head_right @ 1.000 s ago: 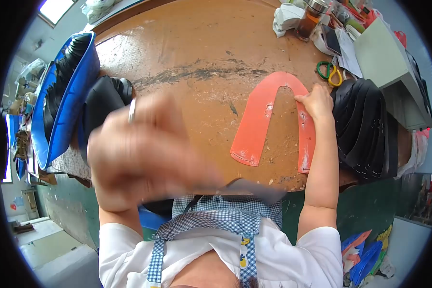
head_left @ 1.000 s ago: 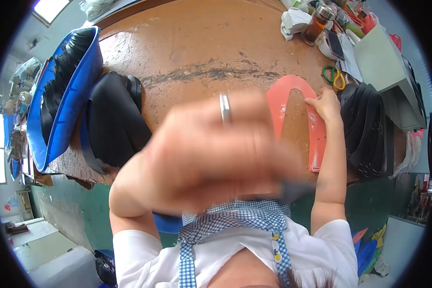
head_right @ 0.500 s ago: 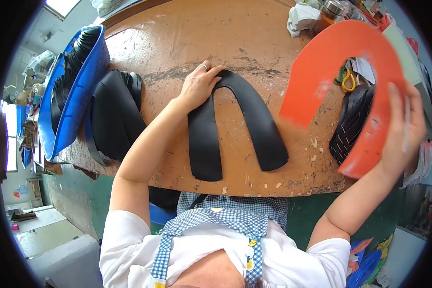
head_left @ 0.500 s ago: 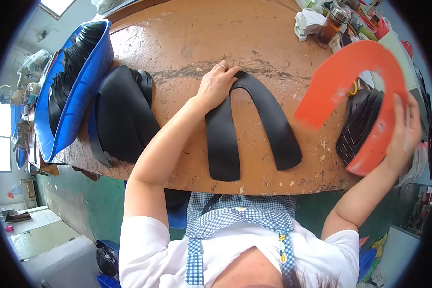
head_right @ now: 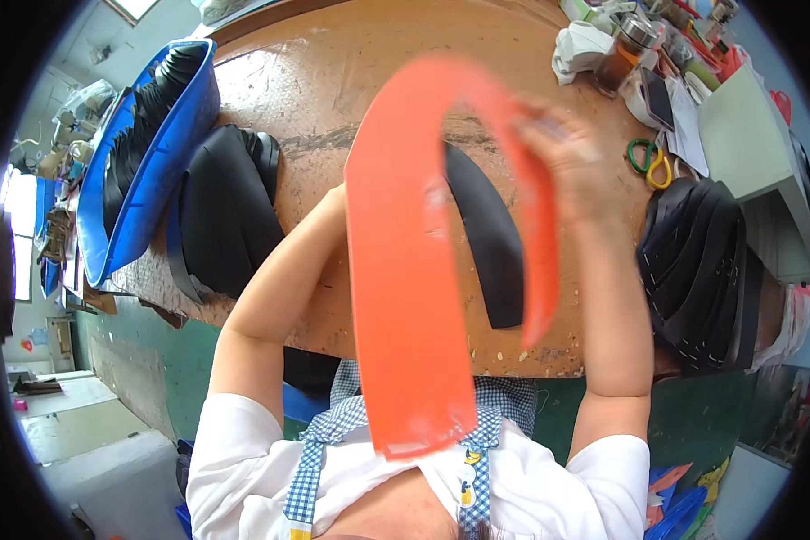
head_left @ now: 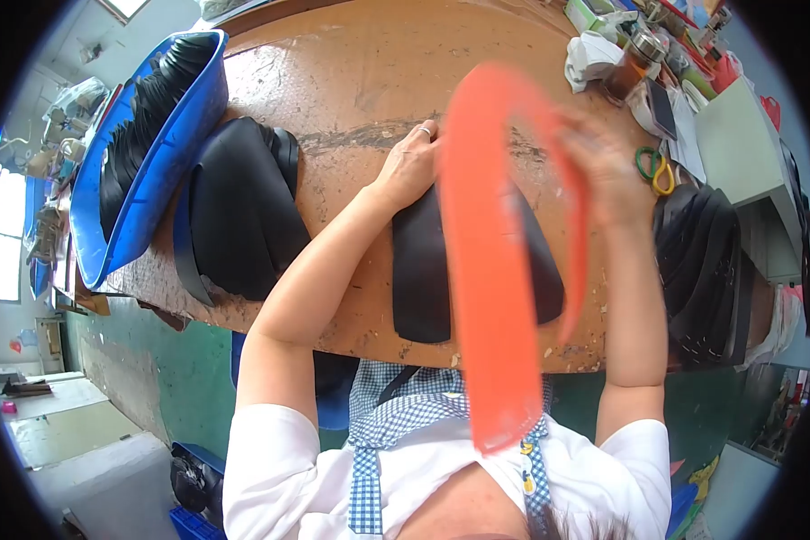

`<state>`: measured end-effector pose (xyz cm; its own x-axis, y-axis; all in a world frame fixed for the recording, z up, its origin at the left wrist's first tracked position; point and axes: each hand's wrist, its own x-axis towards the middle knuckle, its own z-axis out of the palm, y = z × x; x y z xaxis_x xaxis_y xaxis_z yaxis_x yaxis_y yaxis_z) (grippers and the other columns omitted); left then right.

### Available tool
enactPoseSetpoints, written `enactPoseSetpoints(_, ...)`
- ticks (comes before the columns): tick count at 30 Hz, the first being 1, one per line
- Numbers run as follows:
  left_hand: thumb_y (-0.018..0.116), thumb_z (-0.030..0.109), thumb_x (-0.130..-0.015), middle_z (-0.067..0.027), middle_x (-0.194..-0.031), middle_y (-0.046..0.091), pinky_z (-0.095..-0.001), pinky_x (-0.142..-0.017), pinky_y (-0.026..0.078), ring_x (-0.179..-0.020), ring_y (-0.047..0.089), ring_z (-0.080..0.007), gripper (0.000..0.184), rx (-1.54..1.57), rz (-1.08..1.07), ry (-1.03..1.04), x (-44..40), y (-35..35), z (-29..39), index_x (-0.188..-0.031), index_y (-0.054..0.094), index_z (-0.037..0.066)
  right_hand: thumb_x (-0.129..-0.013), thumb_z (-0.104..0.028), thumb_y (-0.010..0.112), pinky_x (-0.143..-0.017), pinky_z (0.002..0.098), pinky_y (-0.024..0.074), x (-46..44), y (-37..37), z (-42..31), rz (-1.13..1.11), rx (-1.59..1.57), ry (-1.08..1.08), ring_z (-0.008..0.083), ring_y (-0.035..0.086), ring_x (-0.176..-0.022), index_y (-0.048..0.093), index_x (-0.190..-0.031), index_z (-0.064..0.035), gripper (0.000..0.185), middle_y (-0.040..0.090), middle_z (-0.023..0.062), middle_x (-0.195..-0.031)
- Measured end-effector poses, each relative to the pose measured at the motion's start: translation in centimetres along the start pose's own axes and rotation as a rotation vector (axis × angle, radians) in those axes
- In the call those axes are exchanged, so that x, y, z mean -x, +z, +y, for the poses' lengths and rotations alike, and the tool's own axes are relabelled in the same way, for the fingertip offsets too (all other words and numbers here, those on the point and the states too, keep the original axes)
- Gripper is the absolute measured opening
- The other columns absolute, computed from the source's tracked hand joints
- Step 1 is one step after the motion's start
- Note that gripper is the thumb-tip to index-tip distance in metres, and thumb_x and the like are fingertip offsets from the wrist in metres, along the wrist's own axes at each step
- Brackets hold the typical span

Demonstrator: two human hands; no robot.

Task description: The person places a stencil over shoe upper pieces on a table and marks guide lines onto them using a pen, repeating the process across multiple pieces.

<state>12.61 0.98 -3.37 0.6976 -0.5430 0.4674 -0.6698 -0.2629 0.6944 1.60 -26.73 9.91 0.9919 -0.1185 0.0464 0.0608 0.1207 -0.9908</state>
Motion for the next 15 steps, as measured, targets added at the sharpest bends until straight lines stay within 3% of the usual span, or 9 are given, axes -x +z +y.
enactPoseSetpoints(1, 0.069, 0.017, -0.101, -0.0124, -0.115, 0.061, -0.0427, -0.096, 0.057, -0.118, 0.063, -0.0324, 0.036, 0.176, -0.013, -0.019, 0.3, 0.2, -1.5, -0.136, 0.068, 0.014, -0.093, -0.012, 0.083, -0.103, 0.0307, 0.0540, -0.5, 1.3, 3.7, -0.022, 0.083, -0.015, 0.0160, 0.071, -0.113, 0.076, -0.128, -0.0059, 0.036, 0.077, 0.0054, -0.122)
enactPoseSetpoints(3, 0.069, 0.011, -0.098, -0.0157, -0.120, 0.063, -0.0407, -0.096, 0.058, -0.116, 0.066, -0.0322, 0.038, -0.250, -0.160, -0.200, -0.5, -1.7, 2.0, -0.135, 0.068, 0.010, -0.090, -0.009, 0.084, -0.103, 0.0340, 0.0548, -1.2, 2.0, 10.6, -0.034, 0.366, -0.098, 0.0221, 0.072, -0.114, 0.076, -0.125, -0.0022, 0.036, 0.077, 0.0112, -0.123)
enactPoseSetpoints(6, 0.073, 0.004, -0.095, -0.0180, -0.125, 0.065, -0.0370, -0.091, 0.062, -0.111, 0.071, -0.0279, 0.038, -0.116, 0.093, -0.233, -0.1, -2.7, 0.7, -0.132, 0.070, 0.010, -0.089, -0.009, 0.082, -0.099, 0.0393, 0.0558, -0.6, 3.0, 10.9, -0.031, 0.829, -0.257, 0.0306, 0.073, -0.111, 0.075, -0.123, 0.0001, 0.036, 0.077, 0.0163, -0.118)
enactPoseSetpoints(7, 0.073, 0.008, -0.096, -0.0174, -0.124, 0.065, -0.0345, -0.087, 0.062, -0.106, 0.073, -0.0276, 0.032, -0.141, 0.155, -0.220, -0.2, -3.4, 0.0, -0.127, 0.071, 0.006, -0.089, -0.010, 0.081, -0.098, 0.0407, 0.0558, -0.4, 3.4, 10.4, -0.030, 0.959, -0.303, 0.0325, 0.073, -0.109, 0.075, -0.123, 0.0001, 0.036, 0.076, 0.0169, -0.117)
enactPoseSetpoints(10, 0.076, 0.010, -0.094, -0.0169, -0.122, 0.066, -0.0354, -0.084, 0.063, -0.107, 0.073, -0.0278, 0.028, -0.172, 0.127, -0.351, 0.4, -4.1, 2.1, -0.120, 0.072, 0.004, -0.084, -0.005, 0.083, -0.094, 0.0463, 0.0562, -0.6, 4.1, 10.5, -0.010, 0.922, -0.330, 0.0415, 0.069, -0.102, 0.075, -0.117, 0.0013, 0.034, 0.072, 0.0218, -0.105)
enactPoseSetpoints(15, 0.083, 0.017, -0.084, -0.0152, -0.124, 0.062, -0.0495, -0.103, 0.048, -0.119, 0.055, -0.0395, 0.028, -0.353, 0.202, -0.133, 2.6, -0.5, 5.0, -0.105, 0.068, 0.005, -0.084, -0.004, 0.083, -0.090, 0.0455, 0.0556, -1.0, 4.5, 10.3, -0.003, 0.905, -0.337, 0.0397, 0.069, -0.097, 0.076, -0.118, 0.0009, 0.035, 0.070, 0.0207, -0.102)
